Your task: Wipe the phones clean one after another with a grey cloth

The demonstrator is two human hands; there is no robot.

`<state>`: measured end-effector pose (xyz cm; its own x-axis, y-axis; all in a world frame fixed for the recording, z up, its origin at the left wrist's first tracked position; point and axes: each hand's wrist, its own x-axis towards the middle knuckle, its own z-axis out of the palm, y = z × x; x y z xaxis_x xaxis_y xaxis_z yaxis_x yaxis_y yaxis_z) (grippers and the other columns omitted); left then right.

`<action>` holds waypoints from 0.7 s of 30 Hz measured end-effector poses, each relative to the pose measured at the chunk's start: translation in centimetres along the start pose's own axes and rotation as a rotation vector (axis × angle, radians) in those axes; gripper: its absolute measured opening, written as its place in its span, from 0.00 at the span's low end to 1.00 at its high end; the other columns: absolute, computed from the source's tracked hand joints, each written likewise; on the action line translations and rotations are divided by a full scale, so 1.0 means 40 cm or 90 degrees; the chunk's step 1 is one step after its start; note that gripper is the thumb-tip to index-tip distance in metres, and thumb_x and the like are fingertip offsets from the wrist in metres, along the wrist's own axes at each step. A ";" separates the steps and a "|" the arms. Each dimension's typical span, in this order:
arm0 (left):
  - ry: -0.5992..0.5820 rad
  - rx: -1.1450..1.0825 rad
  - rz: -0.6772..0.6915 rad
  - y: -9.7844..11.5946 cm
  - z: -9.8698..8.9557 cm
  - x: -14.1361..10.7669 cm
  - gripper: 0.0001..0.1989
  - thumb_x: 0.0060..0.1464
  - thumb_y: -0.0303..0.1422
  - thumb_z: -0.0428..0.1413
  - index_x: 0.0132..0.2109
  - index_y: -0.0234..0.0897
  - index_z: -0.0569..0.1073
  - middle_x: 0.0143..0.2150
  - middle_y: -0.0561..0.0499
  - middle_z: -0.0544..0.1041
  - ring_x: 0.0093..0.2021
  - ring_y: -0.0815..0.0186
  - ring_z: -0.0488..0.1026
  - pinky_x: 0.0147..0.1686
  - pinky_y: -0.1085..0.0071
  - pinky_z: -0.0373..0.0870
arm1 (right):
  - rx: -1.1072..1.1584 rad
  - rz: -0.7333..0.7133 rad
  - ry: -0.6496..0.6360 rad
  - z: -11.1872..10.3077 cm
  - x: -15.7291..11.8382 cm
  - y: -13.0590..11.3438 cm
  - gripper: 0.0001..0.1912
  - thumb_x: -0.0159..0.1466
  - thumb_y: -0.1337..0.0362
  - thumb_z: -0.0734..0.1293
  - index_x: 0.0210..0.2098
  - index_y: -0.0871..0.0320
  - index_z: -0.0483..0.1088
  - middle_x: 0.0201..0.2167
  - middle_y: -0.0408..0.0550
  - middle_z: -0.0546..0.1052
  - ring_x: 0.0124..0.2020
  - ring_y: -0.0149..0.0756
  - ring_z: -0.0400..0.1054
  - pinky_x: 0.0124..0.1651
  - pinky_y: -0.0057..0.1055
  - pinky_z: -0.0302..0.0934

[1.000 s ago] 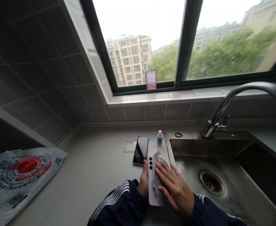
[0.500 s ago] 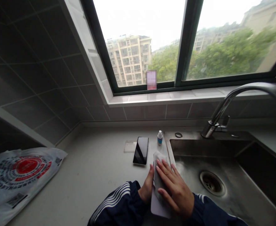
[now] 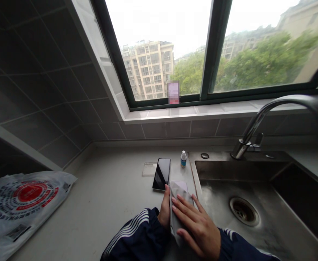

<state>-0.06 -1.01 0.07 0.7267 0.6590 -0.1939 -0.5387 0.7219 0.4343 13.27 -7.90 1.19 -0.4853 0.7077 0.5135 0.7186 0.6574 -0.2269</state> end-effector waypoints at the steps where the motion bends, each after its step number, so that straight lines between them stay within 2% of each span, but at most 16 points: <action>1: 0.001 -0.006 0.009 0.001 0.001 0.001 0.37 0.56 0.58 0.44 0.48 0.26 0.75 0.43 0.38 0.79 0.55 0.53 0.70 0.63 0.57 0.53 | -0.004 0.011 0.008 -0.001 0.000 0.004 0.27 0.69 0.60 0.59 0.65 0.59 0.56 0.65 0.50 0.60 0.67 0.46 0.50 0.69 0.51 0.34; 5: -0.029 -0.025 0.030 -0.001 -0.004 0.006 0.36 0.56 0.56 0.47 0.53 0.27 0.73 0.51 0.39 0.77 0.62 0.55 0.64 0.66 0.62 0.45 | -0.040 0.059 0.012 0.000 -0.004 0.032 0.30 0.68 0.60 0.60 0.67 0.59 0.52 0.66 0.53 0.57 0.68 0.49 0.48 0.68 0.52 0.41; 12: -0.124 0.017 0.052 -0.005 0.010 0.009 0.33 0.58 0.53 0.47 0.59 0.31 0.68 0.63 0.41 0.67 0.70 0.57 0.47 0.68 0.63 0.37 | -0.009 0.122 0.054 0.012 -0.007 0.057 0.30 0.69 0.62 0.58 0.69 0.61 0.48 0.68 0.55 0.53 0.69 0.53 0.44 0.63 0.56 0.52; 17: -0.115 0.013 0.040 0.000 0.018 0.004 0.32 0.57 0.52 0.48 0.58 0.31 0.70 0.61 0.41 0.68 0.69 0.55 0.49 0.67 0.62 0.39 | 0.107 0.134 0.105 0.001 -0.003 0.062 0.28 0.69 0.65 0.57 0.68 0.61 0.51 0.67 0.54 0.55 0.68 0.49 0.46 0.64 0.50 0.54; 21: -0.092 0.023 0.005 -0.002 0.016 -0.007 0.32 0.57 0.53 0.49 0.57 0.31 0.71 0.58 0.40 0.72 0.66 0.53 0.57 0.66 0.61 0.44 | 0.169 0.135 0.134 -0.024 0.006 0.071 0.25 0.69 0.67 0.58 0.64 0.58 0.58 0.64 0.52 0.62 0.65 0.45 0.55 0.64 0.44 0.58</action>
<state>0.03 -1.39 0.67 0.7779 0.6251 -0.0636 -0.5304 0.7075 0.4671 15.68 -6.13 1.47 -0.2069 0.7845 0.5846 0.6252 0.5656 -0.5377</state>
